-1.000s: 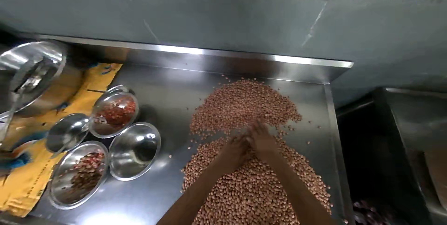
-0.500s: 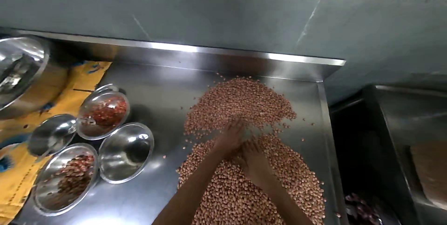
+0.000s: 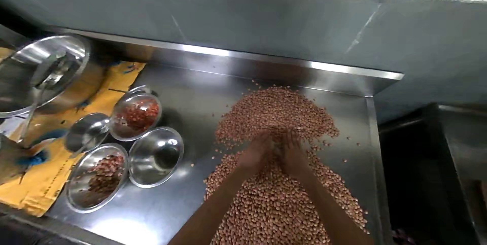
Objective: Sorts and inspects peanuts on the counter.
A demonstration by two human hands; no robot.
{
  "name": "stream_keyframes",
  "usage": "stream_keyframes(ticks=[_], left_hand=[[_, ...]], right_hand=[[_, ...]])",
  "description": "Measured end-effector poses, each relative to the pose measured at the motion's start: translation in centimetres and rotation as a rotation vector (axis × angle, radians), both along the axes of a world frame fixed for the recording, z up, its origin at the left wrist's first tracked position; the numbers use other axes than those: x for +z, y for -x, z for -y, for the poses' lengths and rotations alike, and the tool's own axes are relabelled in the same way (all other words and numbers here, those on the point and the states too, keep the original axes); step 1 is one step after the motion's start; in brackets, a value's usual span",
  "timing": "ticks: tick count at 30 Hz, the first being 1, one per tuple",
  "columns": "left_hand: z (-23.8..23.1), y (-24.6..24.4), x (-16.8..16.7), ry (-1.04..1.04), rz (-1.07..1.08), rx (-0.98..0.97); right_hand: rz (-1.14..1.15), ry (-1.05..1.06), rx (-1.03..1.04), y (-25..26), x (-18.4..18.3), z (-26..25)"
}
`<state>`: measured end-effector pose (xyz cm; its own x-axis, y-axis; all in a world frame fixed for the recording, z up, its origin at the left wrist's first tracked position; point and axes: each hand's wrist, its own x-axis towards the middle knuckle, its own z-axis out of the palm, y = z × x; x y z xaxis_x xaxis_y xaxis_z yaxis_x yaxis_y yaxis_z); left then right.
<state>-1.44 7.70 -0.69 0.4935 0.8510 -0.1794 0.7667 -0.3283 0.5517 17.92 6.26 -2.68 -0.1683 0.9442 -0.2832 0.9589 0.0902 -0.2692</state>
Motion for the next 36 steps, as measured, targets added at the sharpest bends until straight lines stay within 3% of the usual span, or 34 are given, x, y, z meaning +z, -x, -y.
stream_keyframes(ticks=[3, 8, 12, 18, 24, 29, 33, 36], left_hand=[[-1.5, 0.4, -1.7, -0.099, -0.107, -0.075], [-0.5, 0.6, -2.5, -0.009, -0.234, -0.231], [1.6, 1.5, -1.8, 0.086, -0.144, -0.204], [2.8, 2.0, -0.6, 0.208, -0.216, -0.202], [1.9, 1.6, -0.3, 0.141, -0.112, -0.080], [-1.8, 0.2, -2.6, -0.075, -0.153, -0.213], [-0.7, 0.9, -2.8, -0.037, -0.170, -0.289], [1.0, 1.6, -2.1, 0.066, -0.159, -0.294]], right_hand=[[0.004, 0.142, 0.006, 0.6, 1.5, 1.6], [-0.098, 0.339, 0.021, 0.9, 5.0, 2.9], [-0.152, 0.161, -0.020, 1.9, 5.0, 1.9], [-0.083, -0.048, 0.114, 2.4, -0.3, 0.8], [0.019, 0.166, -0.010, 2.1, 1.8, 3.1], [0.016, 0.190, -0.039, 2.2, 2.2, 3.6], [0.007, 0.219, -0.040, 2.2, 2.4, 3.6], [-0.166, 0.184, -0.166, 2.0, 2.6, 3.6]])
